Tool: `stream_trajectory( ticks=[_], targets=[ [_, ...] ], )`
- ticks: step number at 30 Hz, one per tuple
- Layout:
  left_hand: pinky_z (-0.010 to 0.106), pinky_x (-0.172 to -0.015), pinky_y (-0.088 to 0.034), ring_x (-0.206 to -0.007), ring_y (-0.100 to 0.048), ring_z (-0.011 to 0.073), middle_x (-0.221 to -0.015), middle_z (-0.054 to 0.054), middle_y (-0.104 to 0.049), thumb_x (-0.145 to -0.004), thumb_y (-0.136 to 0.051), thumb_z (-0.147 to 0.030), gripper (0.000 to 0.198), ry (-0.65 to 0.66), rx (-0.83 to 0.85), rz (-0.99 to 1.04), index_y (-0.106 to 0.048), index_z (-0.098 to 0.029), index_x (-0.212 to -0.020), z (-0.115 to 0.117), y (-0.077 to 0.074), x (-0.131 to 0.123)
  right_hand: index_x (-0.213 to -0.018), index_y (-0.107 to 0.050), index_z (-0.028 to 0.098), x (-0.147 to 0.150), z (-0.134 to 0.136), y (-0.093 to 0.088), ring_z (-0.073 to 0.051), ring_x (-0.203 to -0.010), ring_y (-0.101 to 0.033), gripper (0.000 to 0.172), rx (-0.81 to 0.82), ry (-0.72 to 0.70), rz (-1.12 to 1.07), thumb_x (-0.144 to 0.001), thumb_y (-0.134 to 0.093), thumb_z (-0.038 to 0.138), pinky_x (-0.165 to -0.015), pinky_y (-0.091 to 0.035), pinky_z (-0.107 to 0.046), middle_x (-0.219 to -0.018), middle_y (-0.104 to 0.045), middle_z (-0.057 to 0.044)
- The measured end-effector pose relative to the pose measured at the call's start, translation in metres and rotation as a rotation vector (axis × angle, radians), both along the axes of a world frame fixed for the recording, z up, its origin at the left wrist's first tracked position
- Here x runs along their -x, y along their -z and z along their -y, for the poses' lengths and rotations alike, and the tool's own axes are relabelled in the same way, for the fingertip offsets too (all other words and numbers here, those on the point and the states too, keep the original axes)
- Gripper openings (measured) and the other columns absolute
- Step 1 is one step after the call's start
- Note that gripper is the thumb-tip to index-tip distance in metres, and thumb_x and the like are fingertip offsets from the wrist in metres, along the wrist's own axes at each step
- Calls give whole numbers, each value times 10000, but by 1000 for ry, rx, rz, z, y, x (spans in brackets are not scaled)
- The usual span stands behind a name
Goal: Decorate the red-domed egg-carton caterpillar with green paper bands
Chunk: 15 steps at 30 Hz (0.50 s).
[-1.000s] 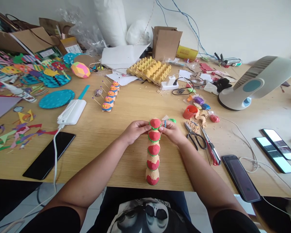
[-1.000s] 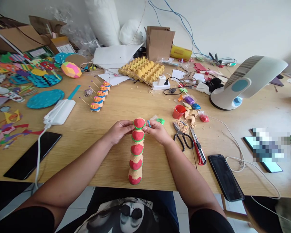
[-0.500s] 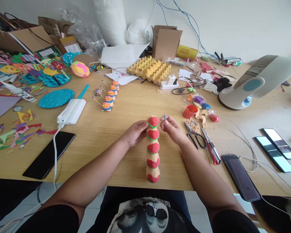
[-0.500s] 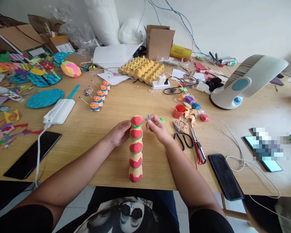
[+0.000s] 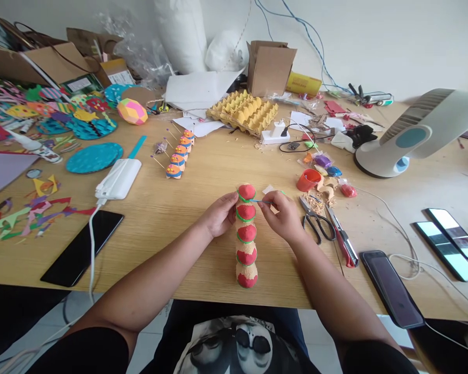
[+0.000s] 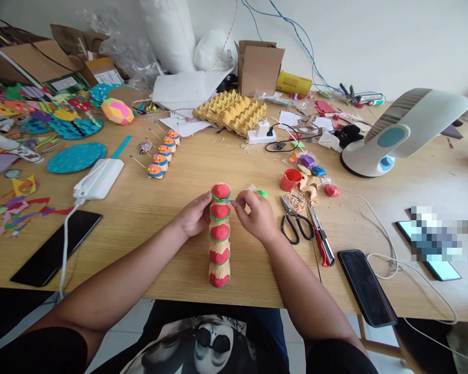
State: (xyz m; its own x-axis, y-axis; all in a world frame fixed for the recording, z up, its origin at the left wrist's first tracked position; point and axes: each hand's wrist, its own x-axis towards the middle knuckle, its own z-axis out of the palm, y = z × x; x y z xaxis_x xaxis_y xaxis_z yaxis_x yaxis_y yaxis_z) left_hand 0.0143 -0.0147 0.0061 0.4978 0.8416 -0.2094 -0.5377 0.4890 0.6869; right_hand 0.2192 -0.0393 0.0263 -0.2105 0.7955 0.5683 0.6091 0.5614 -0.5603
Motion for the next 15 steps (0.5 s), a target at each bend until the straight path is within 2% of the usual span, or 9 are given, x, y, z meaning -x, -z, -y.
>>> stream_trajectory(
  ticks=[7,15],
  targets=[
    [258,-585,-521,-643,-670,162,-777,30,-728,-766,-835,-463,372,-12,0,-24,-725,-164,-957,-1,3,1,-876,-575,239,1,2,-3,-183,-714,-613,92,-96,-26,72,-960,-611,232,-660,-447,-317,-746,-659,-16],
    [283,-653,-561,-727,-711,189,-891,66,-770,-782,-821,-468,389,5,-12,-28,-733,-159,-1001,0,1,0,-847,-570,234,3,3,-3,-181,-691,-610,119,-116,-9,114,-954,-623,238,-664,-446,-315,-721,-663,-11]
  ],
)
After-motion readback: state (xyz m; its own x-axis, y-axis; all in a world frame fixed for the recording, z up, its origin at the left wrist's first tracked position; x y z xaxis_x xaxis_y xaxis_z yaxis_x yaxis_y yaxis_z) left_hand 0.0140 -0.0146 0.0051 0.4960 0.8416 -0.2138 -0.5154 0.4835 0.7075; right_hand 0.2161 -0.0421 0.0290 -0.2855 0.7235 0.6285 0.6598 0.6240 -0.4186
